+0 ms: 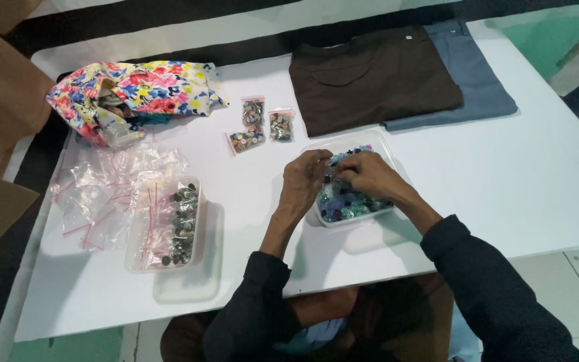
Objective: Sorting and bagging small buttons or fasteners at a workstation
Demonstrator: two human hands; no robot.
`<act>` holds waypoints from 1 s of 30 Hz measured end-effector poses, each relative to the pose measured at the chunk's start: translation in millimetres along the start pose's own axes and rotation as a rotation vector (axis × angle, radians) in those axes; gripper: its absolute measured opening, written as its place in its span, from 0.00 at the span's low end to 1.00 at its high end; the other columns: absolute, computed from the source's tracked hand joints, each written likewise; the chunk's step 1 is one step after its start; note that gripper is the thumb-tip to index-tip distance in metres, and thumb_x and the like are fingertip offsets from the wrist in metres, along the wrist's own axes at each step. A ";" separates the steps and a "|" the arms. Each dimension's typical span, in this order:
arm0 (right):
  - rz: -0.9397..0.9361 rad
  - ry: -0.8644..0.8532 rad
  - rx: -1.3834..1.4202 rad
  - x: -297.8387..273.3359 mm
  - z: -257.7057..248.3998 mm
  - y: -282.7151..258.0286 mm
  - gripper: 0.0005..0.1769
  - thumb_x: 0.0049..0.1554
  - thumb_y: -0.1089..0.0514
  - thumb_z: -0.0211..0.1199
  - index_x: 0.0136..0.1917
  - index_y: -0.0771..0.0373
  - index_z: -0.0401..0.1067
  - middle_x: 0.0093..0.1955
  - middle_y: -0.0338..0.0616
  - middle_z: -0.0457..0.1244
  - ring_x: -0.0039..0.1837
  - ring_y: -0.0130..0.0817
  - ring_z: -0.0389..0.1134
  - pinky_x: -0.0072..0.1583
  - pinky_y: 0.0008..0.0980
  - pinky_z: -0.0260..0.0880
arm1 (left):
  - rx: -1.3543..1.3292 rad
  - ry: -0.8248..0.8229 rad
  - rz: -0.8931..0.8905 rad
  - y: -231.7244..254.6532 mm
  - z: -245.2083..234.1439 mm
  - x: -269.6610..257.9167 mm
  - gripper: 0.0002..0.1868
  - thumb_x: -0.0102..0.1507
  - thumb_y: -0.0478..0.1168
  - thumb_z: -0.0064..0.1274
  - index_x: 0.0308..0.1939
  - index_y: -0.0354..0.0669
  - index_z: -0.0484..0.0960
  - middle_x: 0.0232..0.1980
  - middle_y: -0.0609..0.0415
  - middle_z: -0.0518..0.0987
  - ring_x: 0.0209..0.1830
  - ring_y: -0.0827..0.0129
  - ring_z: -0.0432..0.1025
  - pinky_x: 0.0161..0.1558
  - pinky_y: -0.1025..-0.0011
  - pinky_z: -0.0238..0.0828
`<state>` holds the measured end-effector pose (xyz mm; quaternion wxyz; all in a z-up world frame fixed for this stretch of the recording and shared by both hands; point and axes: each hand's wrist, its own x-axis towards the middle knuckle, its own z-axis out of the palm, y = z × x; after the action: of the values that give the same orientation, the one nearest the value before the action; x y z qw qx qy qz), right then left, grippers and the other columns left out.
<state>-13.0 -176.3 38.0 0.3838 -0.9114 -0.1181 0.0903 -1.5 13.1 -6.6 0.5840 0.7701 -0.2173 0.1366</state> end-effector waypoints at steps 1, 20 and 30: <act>-0.002 0.002 -0.002 4.1 1.2 7.3 0.09 0.58 0.55 0.63 0.49 0.56 0.81 0.49 0.53 0.73 0.53 0.53 0.74 0.52 0.48 0.74 | 0.000 0.001 0.003 2.7 -1.5 0.3 0.09 0.67 0.31 0.54 0.49 0.48 0.83 0.43 0.48 0.85 0.40 0.51 0.82 0.40 0.64 0.78; 0.135 -0.009 -0.327 19.5 2.8 32.8 0.15 0.59 0.56 0.58 0.55 0.54 0.82 0.46 0.55 0.72 0.51 0.57 0.75 0.50 0.47 0.78 | 0.094 -0.075 0.038 8.0 -4.6 -2.8 0.14 0.63 0.30 0.58 0.54 0.41 0.81 0.41 0.44 0.86 0.43 0.50 0.82 0.59 0.52 0.73; 0.132 0.038 -0.158 4.3 -28.2 -3.8 0.15 0.59 0.59 0.55 0.53 0.52 0.82 0.50 0.49 0.73 0.59 0.59 0.72 0.61 0.55 0.71 | 0.350 -0.055 0.177 7.6 0.0 -2.8 0.07 0.65 0.32 0.57 0.47 0.40 0.84 0.37 0.46 0.83 0.46 0.51 0.80 0.68 0.57 0.68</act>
<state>-2.3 -191.6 59.9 0.3060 -0.9462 -0.0571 0.0885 -7.7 11.9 -1.5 0.4207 0.8412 -0.2731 0.2020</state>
